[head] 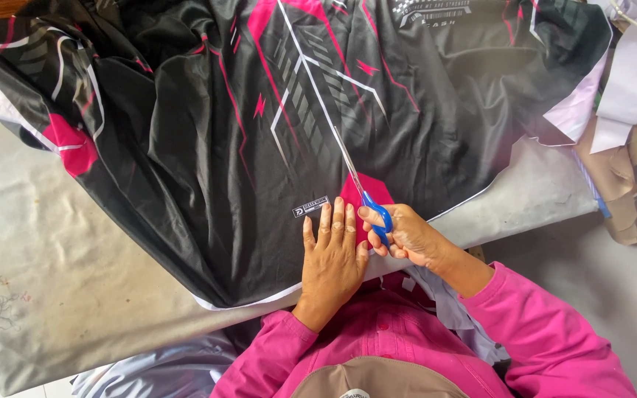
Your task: Cutting out printed fabric pieces using scissors on a work table in a sewing factory.
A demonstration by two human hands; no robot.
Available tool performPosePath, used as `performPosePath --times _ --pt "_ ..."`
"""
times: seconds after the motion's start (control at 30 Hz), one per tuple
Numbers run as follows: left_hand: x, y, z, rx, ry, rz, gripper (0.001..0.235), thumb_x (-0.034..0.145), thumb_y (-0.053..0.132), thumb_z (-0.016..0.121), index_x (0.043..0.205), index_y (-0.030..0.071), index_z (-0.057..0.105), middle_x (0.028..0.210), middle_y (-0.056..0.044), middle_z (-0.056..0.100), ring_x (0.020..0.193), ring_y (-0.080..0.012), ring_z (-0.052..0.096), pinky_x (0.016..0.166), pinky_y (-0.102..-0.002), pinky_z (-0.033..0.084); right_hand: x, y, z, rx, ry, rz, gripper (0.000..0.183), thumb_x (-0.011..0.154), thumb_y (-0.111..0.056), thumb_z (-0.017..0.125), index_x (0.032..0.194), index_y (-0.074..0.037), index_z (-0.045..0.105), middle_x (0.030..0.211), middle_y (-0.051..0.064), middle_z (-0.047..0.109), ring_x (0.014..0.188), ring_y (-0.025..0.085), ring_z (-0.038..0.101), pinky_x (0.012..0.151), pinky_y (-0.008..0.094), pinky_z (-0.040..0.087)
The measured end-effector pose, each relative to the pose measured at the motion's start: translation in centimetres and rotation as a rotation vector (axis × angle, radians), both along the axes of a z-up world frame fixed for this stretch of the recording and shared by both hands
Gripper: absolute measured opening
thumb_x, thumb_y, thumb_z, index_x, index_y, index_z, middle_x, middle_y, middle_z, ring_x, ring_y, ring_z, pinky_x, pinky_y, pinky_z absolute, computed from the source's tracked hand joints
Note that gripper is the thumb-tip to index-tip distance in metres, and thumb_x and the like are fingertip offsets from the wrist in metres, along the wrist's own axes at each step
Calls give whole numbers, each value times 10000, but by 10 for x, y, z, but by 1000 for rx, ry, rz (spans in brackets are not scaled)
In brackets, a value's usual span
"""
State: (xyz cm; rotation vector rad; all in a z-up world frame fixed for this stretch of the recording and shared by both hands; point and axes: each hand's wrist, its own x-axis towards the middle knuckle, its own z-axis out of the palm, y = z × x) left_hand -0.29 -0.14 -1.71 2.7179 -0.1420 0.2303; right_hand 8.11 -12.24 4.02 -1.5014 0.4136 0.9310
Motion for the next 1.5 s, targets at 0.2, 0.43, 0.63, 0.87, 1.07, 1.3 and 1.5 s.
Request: performPosePath --times 0.2,0.43,0.63,0.87,1.07,1.3,1.5 --pt "-1 0 1 -19 13 0 561 928 333 338 1415 55 319 1495 -155 248 1391 -316 189 1104 -543 58 5 -1 -1 -33 6 23 395 834 -367 677 809 10 563 489 147 550 349 181 528 214 145 291" --pt "0 0 0 -1 15 -6 566 930 336 335 1420 55 307 1495 -160 242 1392 -319 182 1104 -543 44 20 8 -1 6 2 33 492 817 -497 644 830 -10 575 507 132 551 377 183 542 230 158 318" --pt "0 0 0 -3 15 -11 565 928 336 339 1413 47 316 1491 -170 248 1388 -326 188 1101 -545 53 25 10 -2 -22 -29 35 462 816 -454 668 812 -2 573 499 125 548 372 170 539 234 149 312" --pt "0 1 2 -7 40 -14 571 927 331 338 1422 48 298 1497 -167 234 1391 -326 176 1102 -544 42 29 12 -6 -48 -28 45 453 807 -444 688 803 -8 566 496 126 551 370 164 538 228 145 297" --pt "0 2 1 -19 69 -35 571 934 323 323 1427 39 277 1501 -176 214 1393 -333 157 1100 -545 20 45 22 -4 -24 -46 61 504 787 -524 663 797 -30 564 503 109 543 388 159 532 237 147 302" --pt "0 3 5 -18 57 -32 589 923 326 344 1429 33 273 1497 -183 217 1390 -336 165 1097 -546 36 53 22 -7 -40 -72 71 475 788 -489 685 792 -29 566 498 104 550 376 150 535 239 137 303" --pt "0 3 3 -21 59 -30 587 922 330 341 1428 39 276 1502 -180 211 1392 -332 164 1098 -544 36 57 23 -9 -62 -82 84 453 786 -459 702 784 -28 562 495 105 549 375 149 533 241 138 290"
